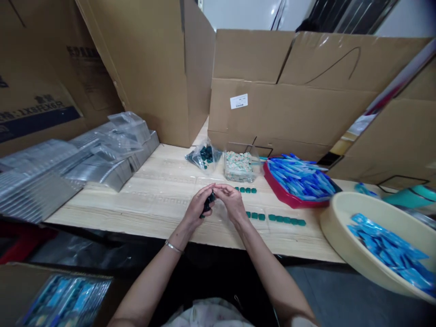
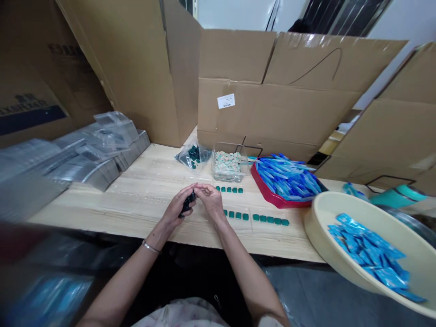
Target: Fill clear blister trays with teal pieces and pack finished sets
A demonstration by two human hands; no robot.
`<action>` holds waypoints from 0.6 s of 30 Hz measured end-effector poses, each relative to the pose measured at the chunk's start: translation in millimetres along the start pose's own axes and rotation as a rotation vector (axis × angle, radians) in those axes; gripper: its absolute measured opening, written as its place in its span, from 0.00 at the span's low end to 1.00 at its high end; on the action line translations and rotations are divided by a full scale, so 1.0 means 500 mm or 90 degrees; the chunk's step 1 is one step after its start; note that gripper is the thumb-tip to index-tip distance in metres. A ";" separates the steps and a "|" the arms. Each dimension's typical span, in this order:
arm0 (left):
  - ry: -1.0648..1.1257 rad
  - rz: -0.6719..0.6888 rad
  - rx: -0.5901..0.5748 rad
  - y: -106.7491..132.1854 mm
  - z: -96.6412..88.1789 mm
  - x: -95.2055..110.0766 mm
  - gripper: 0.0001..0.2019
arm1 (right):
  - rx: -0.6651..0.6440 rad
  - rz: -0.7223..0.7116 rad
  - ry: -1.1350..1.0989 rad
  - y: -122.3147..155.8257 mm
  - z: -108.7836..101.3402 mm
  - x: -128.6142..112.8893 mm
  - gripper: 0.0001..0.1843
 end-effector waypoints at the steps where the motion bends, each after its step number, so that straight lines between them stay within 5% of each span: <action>1: 0.019 0.000 -0.002 0.000 -0.004 0.000 0.22 | 0.015 0.001 -0.016 0.000 0.000 0.003 0.13; 9: 0.000 0.021 0.056 0.020 -0.041 0.007 0.19 | -0.056 -0.001 0.037 0.014 0.038 0.022 0.14; 14: -0.004 0.039 0.052 0.043 -0.039 0.015 0.18 | -0.057 -0.002 -0.078 0.022 0.037 0.024 0.15; 18: -0.048 0.038 0.062 0.049 -0.019 0.003 0.19 | -0.095 -0.032 -0.018 0.037 0.018 0.000 0.19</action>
Point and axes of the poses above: each hand's wrist, its own y-axis away from the middle knuckle, its own z-axis out of the palm, x = y × z, the point moved 10 cm from there along -y, towards the middle knuckle, and after that the axes turned 4 degrees about -x, right-handed, at the moved point
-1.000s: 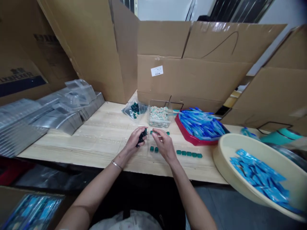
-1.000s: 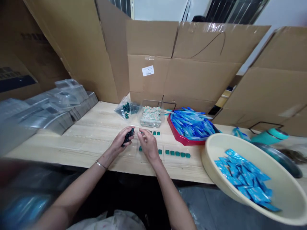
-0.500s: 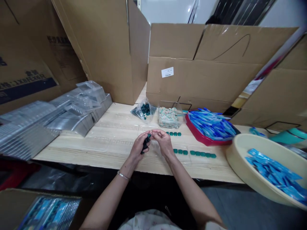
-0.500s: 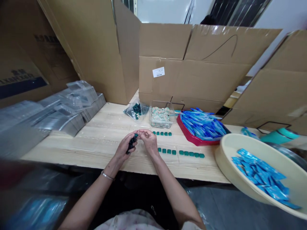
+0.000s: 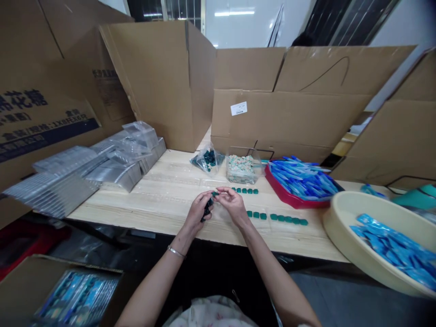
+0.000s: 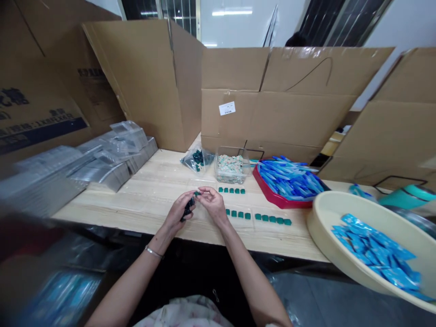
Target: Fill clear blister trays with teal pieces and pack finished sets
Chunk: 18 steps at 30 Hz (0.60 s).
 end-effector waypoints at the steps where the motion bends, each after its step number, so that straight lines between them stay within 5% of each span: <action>1: -0.014 -0.003 0.007 0.002 0.007 -0.004 0.19 | 0.001 -0.017 0.025 0.005 -0.009 -0.011 0.20; 8: -0.135 -0.004 0.056 0.016 0.054 -0.015 0.20 | 0.007 -0.167 0.112 0.051 -0.064 -0.083 0.09; 13: -0.156 -0.022 0.027 0.016 0.076 -0.041 0.18 | 0.035 -0.110 0.032 0.072 -0.100 -0.046 0.12; 18: -0.281 0.023 0.044 0.010 0.060 -0.048 0.13 | 0.045 -0.054 0.041 0.082 -0.113 -0.006 0.13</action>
Point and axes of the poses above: each hand's wrist, its own y-axis away from the middle knuckle, its own z-axis out of the palm, x = y × z, the point moved 10 cm from there along -y, towards the middle knuckle, and after that the axes turned 4 degrees about -x, right-handed, at the moved point
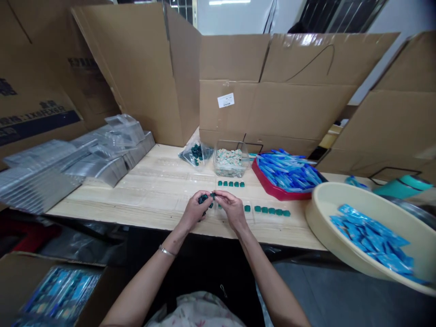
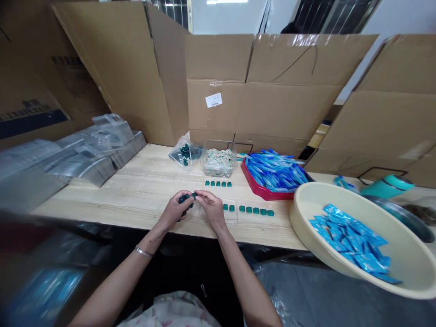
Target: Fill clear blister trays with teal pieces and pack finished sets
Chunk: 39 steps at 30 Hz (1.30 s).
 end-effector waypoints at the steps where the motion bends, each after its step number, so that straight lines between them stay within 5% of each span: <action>1: -0.032 0.035 0.014 -0.002 -0.007 0.008 0.12 | 0.002 0.007 0.001 0.001 -0.002 0.005 0.13; 8: -0.151 0.242 -0.004 -0.003 -0.012 0.064 0.10 | -0.019 0.027 0.044 -0.003 -0.004 0.015 0.10; 21: -0.129 0.245 -0.046 -0.029 -0.018 0.052 0.04 | 0.043 0.112 0.014 -0.010 -0.017 0.031 0.17; 29: -0.077 0.227 0.041 -0.023 -0.052 0.039 0.03 | 0.042 0.102 0.037 0.000 -0.009 0.025 0.16; 32: 0.065 0.164 0.101 -0.035 -0.097 0.027 0.03 | 0.051 0.069 0.051 0.002 -0.022 0.003 0.15; 39: 0.606 -0.051 -0.103 -0.069 -0.100 0.025 0.07 | 0.015 -0.147 0.372 -0.102 -0.035 -0.048 0.08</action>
Point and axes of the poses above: each hand's wrist, its own y-axis away from the middle knuckle, its own z-axis out of the palm, x = y × z, the point moved 10 cm from there along -y, towards the middle knuckle, and after that the axes turned 4 degrees about -x, right-handed, at the moved point
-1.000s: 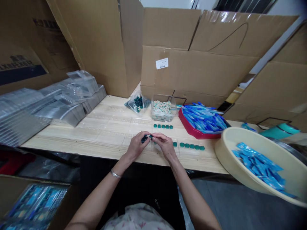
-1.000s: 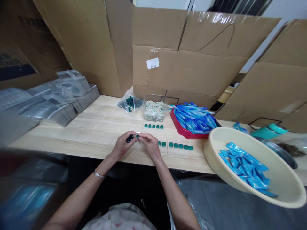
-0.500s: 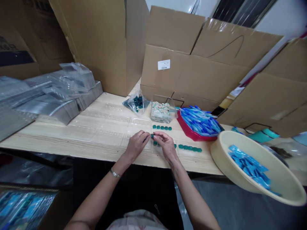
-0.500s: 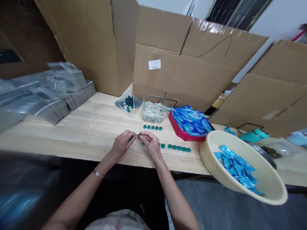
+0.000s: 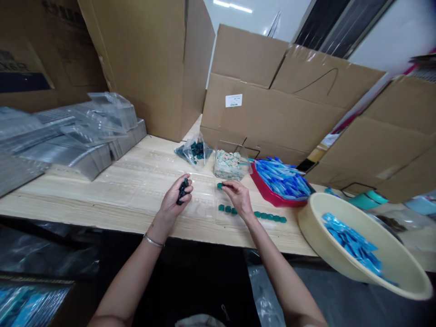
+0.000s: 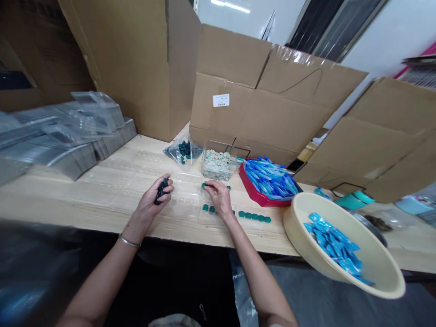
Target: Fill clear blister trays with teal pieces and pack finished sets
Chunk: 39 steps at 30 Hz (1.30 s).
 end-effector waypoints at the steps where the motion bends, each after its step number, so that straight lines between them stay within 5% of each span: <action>1: 0.038 -0.004 -0.002 0.001 -0.001 0.006 0.06 | -0.020 -0.023 0.038 -0.020 0.014 0.005 0.07; 6: 0.129 0.012 0.000 0.013 -0.019 0.024 0.04 | -0.151 -0.094 0.191 -0.089 0.102 0.040 0.08; 12: 0.152 0.012 0.001 0.017 -0.035 0.028 0.04 | -0.208 -0.113 0.280 -0.105 0.139 0.079 0.07; 33: 0.110 -0.051 -0.034 -0.043 0.009 0.038 0.03 | -0.217 -0.111 0.302 -0.120 0.145 0.130 0.04; 39: 0.138 -0.025 -0.005 -0.049 -0.019 0.022 0.04 | -0.208 -0.138 0.309 -0.109 0.138 0.054 0.09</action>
Point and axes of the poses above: each hand's wrist, its own y-axis away from the middle knuckle, its own z-axis out of the palm, x = y × z, the point moved 10 cm from there along -y, towards the middle knuckle, and after that the axes turned 4 degrees about -x, right-handed, at the moved point
